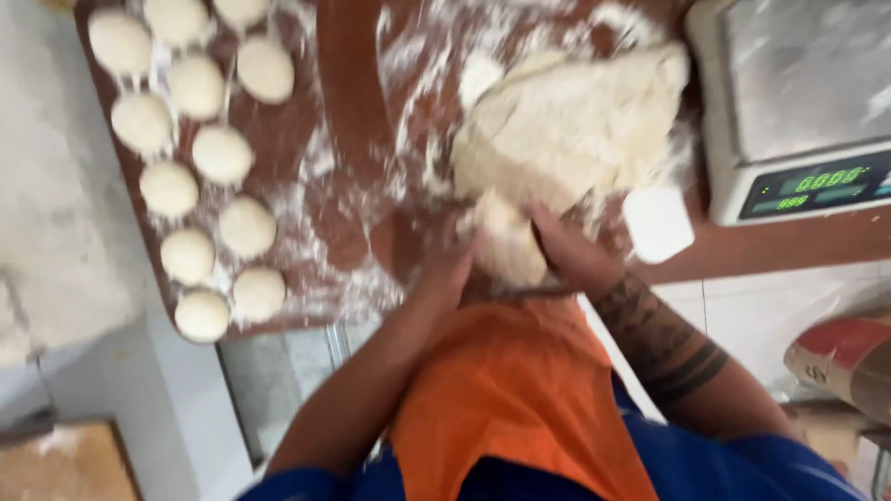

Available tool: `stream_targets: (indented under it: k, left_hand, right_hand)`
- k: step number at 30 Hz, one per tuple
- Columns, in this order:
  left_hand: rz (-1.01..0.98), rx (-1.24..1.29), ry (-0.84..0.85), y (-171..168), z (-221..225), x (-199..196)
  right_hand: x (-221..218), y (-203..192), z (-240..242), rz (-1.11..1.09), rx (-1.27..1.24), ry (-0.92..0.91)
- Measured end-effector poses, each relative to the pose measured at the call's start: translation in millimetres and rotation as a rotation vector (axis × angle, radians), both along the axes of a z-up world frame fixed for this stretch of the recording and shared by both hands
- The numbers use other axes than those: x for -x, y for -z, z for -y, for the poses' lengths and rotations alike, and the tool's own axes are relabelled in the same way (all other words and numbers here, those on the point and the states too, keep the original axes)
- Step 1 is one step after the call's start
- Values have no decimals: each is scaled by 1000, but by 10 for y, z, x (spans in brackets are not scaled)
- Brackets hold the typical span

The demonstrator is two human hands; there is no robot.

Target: Portioning dough using a scale and shaping it into balls on a floured surface

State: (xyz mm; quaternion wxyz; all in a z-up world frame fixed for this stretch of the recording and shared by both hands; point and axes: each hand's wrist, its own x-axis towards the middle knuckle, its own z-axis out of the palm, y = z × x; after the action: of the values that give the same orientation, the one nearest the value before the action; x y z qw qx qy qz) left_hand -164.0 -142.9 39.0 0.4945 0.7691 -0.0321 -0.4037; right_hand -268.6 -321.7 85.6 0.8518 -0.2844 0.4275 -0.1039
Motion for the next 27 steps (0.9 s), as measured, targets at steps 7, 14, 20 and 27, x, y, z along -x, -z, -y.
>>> stream_targets:
  k: [7,14,20,27]
  left_hand:
    - [-292,435,-380,-202,-169,-125]
    - [323,181,204,-132,-476,-646]
    - [314,92,200,-376,-937,-816]
    - [-48,147,-370,-477,-1098,-980]
  right_hand:
    - [-31,319,-831,118,259,-124]
    - [-579,323,-1344,15,-5,175]
    - [-793,580,-1956,-61,169,46]
    - [-1318,59,-2572,98,-7,372]
